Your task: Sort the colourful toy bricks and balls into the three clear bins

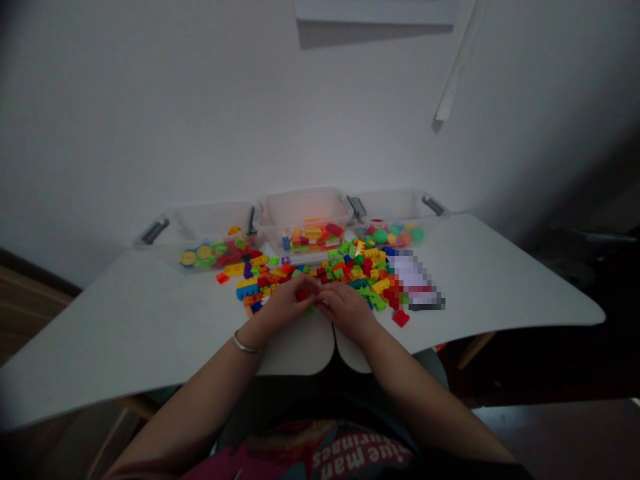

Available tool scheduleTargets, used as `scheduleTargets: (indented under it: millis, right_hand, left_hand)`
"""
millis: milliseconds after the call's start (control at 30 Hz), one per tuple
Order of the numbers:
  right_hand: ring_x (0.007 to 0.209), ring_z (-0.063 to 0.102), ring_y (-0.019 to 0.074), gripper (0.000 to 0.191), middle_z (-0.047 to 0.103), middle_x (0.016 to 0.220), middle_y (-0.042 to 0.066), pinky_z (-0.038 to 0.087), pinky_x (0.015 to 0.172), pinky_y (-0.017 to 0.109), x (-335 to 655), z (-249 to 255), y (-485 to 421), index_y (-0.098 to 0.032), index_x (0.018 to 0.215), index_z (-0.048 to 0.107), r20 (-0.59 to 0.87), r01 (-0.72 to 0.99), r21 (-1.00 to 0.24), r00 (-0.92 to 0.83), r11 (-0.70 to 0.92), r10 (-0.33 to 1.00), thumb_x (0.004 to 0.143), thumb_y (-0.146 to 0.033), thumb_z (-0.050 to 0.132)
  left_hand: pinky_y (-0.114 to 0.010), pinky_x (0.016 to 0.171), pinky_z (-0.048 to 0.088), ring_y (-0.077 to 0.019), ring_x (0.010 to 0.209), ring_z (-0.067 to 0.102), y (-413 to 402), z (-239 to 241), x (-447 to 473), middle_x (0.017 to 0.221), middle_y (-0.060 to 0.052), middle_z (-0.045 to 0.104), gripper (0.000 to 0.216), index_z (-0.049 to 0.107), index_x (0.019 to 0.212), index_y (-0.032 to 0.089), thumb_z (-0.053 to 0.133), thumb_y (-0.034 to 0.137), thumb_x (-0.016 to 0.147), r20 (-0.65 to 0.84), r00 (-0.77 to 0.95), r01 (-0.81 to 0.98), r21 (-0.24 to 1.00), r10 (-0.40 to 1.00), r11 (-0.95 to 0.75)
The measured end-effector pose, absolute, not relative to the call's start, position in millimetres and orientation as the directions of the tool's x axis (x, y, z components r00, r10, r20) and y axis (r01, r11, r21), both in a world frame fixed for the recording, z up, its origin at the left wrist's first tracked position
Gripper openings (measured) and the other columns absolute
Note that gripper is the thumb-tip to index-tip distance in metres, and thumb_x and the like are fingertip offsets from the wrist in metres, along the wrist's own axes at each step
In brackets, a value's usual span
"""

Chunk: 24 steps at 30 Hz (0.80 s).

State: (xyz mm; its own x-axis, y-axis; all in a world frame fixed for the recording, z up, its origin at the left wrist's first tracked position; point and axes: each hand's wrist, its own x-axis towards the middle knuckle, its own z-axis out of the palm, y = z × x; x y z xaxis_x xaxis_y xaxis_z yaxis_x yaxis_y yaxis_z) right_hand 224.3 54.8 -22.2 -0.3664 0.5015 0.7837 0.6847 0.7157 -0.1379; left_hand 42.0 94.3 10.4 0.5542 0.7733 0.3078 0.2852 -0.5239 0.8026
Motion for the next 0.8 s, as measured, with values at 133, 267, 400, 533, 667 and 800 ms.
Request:
scheduleTargets:
  millis: [133, 267, 400, 533, 667, 800]
  right_hand:
    - [0.087, 0.066, 0.0186, 0.007, 0.071, 0.095, 0.007, 0.053, 0.076, 0.032, 225, -19, 55, -0.021, 0.094, 0.062, 0.761, 0.736, -0.088, -0.386, 0.672, 0.522, 0.091, -0.022, 0.056]
    - [0.091, 0.063, 0.0221, 0.013, 0.071, 0.1, 0.009, 0.049, 0.083, 0.037, 227, -15, 53, -0.019, 0.099, 0.063, 0.739, 0.862, -0.111, -0.262, 0.495, 0.621, 0.088, -0.022, 0.055]
    - [0.105, 0.058, 0.0261, 0.026, 0.068, 0.114, 0.012, 0.04, 0.098, 0.044, 233, -14, 54, -0.016, 0.109, 0.062, 0.694, 0.955, -0.153, -0.081, 0.256, 0.716, 0.084, -0.021, 0.056]
    - [0.111, 0.057, 0.0281, 0.036, 0.066, 0.119, 0.013, 0.029, 0.109, 0.05, 237, -17, 57, -0.014, 0.117, 0.058, 0.648, 0.978, -0.188, 0.052, 0.093, 0.759, 0.082, -0.021, 0.055]
    - [0.099, 0.06, 0.0296, 0.032, 0.07, 0.104, 0.013, 0.035, 0.103, 0.053, 239, -21, 60, -0.015, 0.112, 0.06, 0.636, 0.976, -0.206, 0.079, 0.07, 0.768, 0.08, -0.017, 0.054]
    - [0.09, 0.061, 0.0291, 0.027, 0.07, 0.094, 0.012, 0.042, 0.093, 0.05, 242, -21, 62, -0.017, 0.105, 0.062, 0.649, 0.97, -0.205, 0.034, 0.132, 0.76, 0.08, -0.013, 0.052]
  left_hand:
    - [-0.032, 0.082, 0.053, -0.0167, 0.087, 0.065, 95, 11, 41, 0.091, -0.002, 0.068, 0.01, 0.062, 0.091, 0.021, 0.062, 0.02, 0.081, 0.325, 0.555, 0.324, 0.764, 0.766, -0.559]
    - [-0.034, 0.085, 0.053, -0.0173, 0.089, 0.065, 94, 12, 40, 0.094, -0.003, 0.068, 0.015, 0.062, 0.1, 0.022, 0.059, 0.021, 0.085, 0.367, 0.507, 0.361, 0.731, 0.78, -0.579]
    - [-0.034, 0.082, 0.054, -0.0175, 0.087, 0.064, 97, 11, 36, 0.094, -0.004, 0.067, 0.015, 0.061, 0.098, 0.021, 0.057, 0.018, 0.084, 0.468, 0.42, 0.396, 0.677, 0.778, -0.621]
    - [-0.032, 0.078, 0.053, -0.0158, 0.083, 0.061, 104, 10, 28, 0.091, -0.004, 0.065, 0.016, 0.06, 0.094, 0.02, 0.055, 0.011, 0.081, 0.574, 0.34, 0.403, 0.628, 0.745, -0.666]
    - [-0.03, 0.077, 0.052, -0.0151, 0.084, 0.06, 109, 10, 22, 0.09, -0.003, 0.064, 0.011, 0.06, 0.092, 0.02, 0.054, 0.016, 0.084, 0.599, 0.23, 0.404, 0.658, 0.767, -0.635]
    - [-0.029, 0.075, 0.052, -0.0144, 0.08, 0.061, 111, 9, 17, 0.092, -0.004, 0.062, 0.015, 0.058, 0.101, 0.022, 0.055, 0.022, 0.086, 0.554, 0.09, 0.372, 0.752, 0.828, -0.544]
